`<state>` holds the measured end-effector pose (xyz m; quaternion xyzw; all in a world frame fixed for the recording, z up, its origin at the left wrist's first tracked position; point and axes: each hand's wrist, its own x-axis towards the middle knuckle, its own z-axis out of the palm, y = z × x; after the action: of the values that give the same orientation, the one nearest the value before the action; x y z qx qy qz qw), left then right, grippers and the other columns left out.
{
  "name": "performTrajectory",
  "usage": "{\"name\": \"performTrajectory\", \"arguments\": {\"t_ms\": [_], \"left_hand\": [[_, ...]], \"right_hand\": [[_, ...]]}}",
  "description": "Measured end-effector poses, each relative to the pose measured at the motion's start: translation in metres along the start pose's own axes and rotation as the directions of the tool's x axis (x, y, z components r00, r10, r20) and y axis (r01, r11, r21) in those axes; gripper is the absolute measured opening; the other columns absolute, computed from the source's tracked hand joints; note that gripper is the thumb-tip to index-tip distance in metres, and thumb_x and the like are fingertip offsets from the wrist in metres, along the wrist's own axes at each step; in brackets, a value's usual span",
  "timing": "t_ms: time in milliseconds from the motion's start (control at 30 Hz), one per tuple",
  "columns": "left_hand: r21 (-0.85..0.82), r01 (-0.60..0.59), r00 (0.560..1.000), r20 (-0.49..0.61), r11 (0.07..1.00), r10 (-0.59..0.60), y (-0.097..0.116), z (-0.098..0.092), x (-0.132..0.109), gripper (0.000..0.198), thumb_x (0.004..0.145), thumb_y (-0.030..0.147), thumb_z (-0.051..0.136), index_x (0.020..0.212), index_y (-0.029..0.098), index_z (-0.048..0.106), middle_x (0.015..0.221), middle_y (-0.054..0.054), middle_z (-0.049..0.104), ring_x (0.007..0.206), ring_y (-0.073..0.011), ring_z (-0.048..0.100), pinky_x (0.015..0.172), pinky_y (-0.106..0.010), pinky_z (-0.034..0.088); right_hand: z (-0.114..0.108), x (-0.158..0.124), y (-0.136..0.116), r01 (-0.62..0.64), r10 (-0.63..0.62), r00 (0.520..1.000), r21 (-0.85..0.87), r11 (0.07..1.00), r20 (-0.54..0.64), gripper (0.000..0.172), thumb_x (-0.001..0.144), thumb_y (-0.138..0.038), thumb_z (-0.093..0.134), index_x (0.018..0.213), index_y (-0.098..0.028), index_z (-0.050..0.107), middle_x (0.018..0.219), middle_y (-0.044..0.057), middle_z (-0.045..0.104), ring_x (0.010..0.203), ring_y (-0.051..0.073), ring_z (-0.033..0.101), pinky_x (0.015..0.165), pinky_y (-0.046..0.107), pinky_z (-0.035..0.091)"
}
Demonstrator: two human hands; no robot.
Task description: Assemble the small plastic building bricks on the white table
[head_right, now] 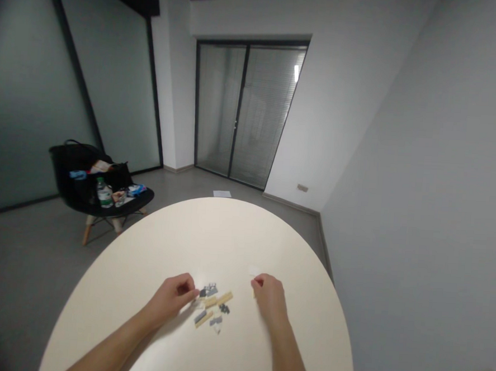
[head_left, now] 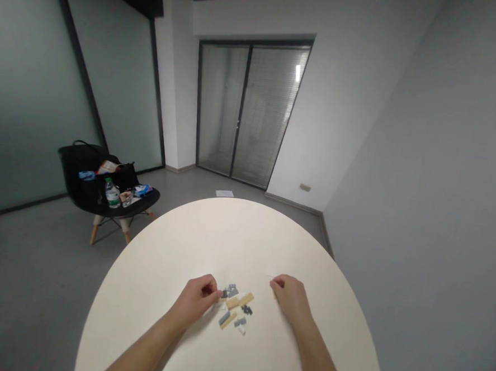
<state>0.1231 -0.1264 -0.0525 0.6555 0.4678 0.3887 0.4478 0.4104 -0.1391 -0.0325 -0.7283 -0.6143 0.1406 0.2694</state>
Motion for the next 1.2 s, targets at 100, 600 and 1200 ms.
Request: {"name": "performTrajectory", "arguments": {"t_ms": [100, 600, 1200], "left_hand": [[0.002, 0.01, 1.0, 0.0, 1.0, -0.01, 0.004, -0.001, -0.001, 0.022, 0.073, 0.035, 0.068, 0.062, 0.018, 0.058, 0.059, 0.001, 0.056, 0.06, -0.0153, 0.048, 0.058, -0.024, 0.035], [-0.021, -0.024, 1.0, 0.018, 1.0, 0.024, 0.004, 0.0, 0.001, 0.015, 0.075, 0.031, 0.065, 0.068, 0.018, 0.065, 0.064, -0.001, 0.063, 0.063, -0.0167, 0.054, 0.061, -0.025, 0.039], [0.319, -0.372, 0.908, 0.322, 0.872, 0.27, 0.014, -0.006, -0.01, 0.003, 0.076, 0.019, 0.073, 0.075, 0.022, 0.073, 0.074, -0.003, 0.065, 0.079, -0.0198, 0.058, 0.072, -0.028, 0.04]], "right_hand": [[-0.003, -0.001, 0.002, -0.02, 0.019, 0.999, 0.031, 0.999, 0.031, 0.032, 0.084, -0.032, 0.049, 0.065, -0.021, 0.071, 0.055, 0.001, 0.068, 0.056, 0.018, 0.063, 0.062, 0.027, 0.042], [0.006, 0.005, 0.018, -0.047, 0.046, 0.998, 0.028, 0.999, 0.046, 0.02, 0.078, -0.032, 0.06, 0.066, -0.021, 0.072, 0.071, 0.005, 0.075, 0.069, 0.02, 0.066, 0.064, 0.028, 0.042], [0.009, 0.0, 0.01, -0.045, 0.047, 0.999, -0.094, 0.995, 0.015, 0.031, 0.09, -0.04, 0.052, 0.068, -0.022, 0.064, 0.067, 0.002, 0.069, 0.064, 0.016, 0.058, 0.059, 0.026, 0.032]]}}
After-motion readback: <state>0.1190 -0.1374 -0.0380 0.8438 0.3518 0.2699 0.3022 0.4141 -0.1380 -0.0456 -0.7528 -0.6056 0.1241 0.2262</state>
